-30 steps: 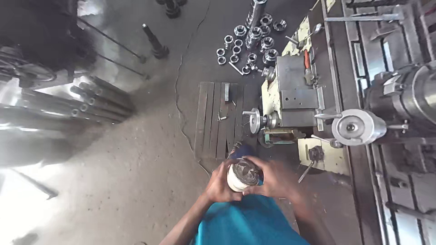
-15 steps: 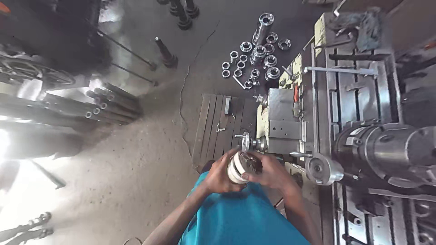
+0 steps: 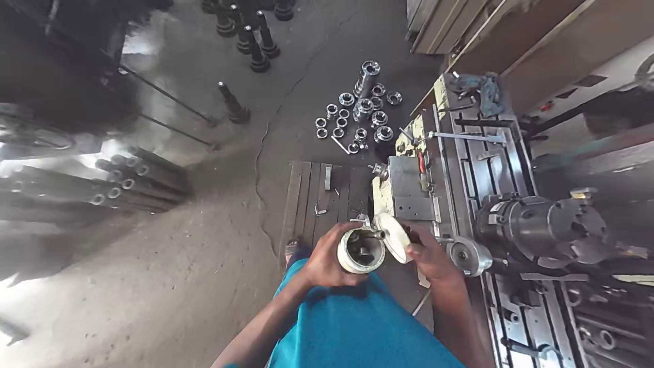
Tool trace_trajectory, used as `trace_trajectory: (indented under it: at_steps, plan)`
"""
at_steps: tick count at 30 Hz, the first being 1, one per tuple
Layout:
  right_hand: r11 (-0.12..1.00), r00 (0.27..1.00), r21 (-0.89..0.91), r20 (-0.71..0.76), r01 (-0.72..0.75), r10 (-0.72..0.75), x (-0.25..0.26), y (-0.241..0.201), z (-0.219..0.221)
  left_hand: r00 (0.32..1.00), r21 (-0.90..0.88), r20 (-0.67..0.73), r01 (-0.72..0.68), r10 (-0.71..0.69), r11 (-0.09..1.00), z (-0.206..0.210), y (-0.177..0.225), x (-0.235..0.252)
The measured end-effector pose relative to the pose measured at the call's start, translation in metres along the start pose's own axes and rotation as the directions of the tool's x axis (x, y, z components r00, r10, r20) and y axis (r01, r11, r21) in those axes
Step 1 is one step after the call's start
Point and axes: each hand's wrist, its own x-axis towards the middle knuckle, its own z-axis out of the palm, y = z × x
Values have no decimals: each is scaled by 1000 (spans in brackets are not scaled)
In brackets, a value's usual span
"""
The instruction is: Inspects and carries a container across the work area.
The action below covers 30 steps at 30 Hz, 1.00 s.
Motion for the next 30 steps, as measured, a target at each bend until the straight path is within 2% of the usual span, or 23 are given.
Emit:
trace_trajectory:
  at_steps: [2,4,8,12,15,16,18,19,21,22,23,24,27,29,30]
  plan:
    - [988,989,135,-137,74,-55,-4,-8,16,999,-80,-10,-42,41,996,-16,3,1]
    - [981,976,173,-214,84,-46,-1,-17,30,998,-154,11,-54,56,987,-35,8,3]
    - [986,989,159,-145,53,-29,13,-19,54,986,-232,154,-30,67,972,-74,21,6]
    - [996,992,92,-123,16,-5,31,-18,81,981,-146,178,-50,76,988,-96,21,-1]
    - [994,999,99,-43,38,-34,43,-12,97,977,-138,207,-22,50,990,-111,22,-5]
    - [995,998,94,-61,26,-20,46,-11,103,976,-139,209,-34,62,990,-114,22,-6]
    - [1000,988,0,-154,-4,4,49,-15,118,974,-135,217,-39,68,990,-119,21,-10]
    - [996,971,-94,-237,7,-29,47,-20,126,975,-135,213,-29,58,990,-122,21,-12]
    - [938,879,-334,-413,97,-238,39,-25,138,982,-113,185,-2,23,994,-126,21,-14]
    - [890,840,-438,-429,127,-331,33,-27,141,986,-94,164,12,3,996,-128,21,-16]
    - [829,828,-544,-403,126,-390,27,-30,142,990,-72,138,18,-8,997,-130,20,-17]
    - [754,847,-651,-350,88,-401,21,-33,145,993,-50,118,22,-16,998,-132,19,-18]
    - [523,909,-852,-207,15,-363,22,-31,159,991,8,134,25,-25,1000,-138,19,-18]
    - [472,902,-880,-164,48,-399,26,-29,163,988,30,149,27,-31,999,-141,19,-19]
    - [498,891,-864,-166,74,-422,26,-31,163,989,28,143,28,-32,999,-143,17,-20]
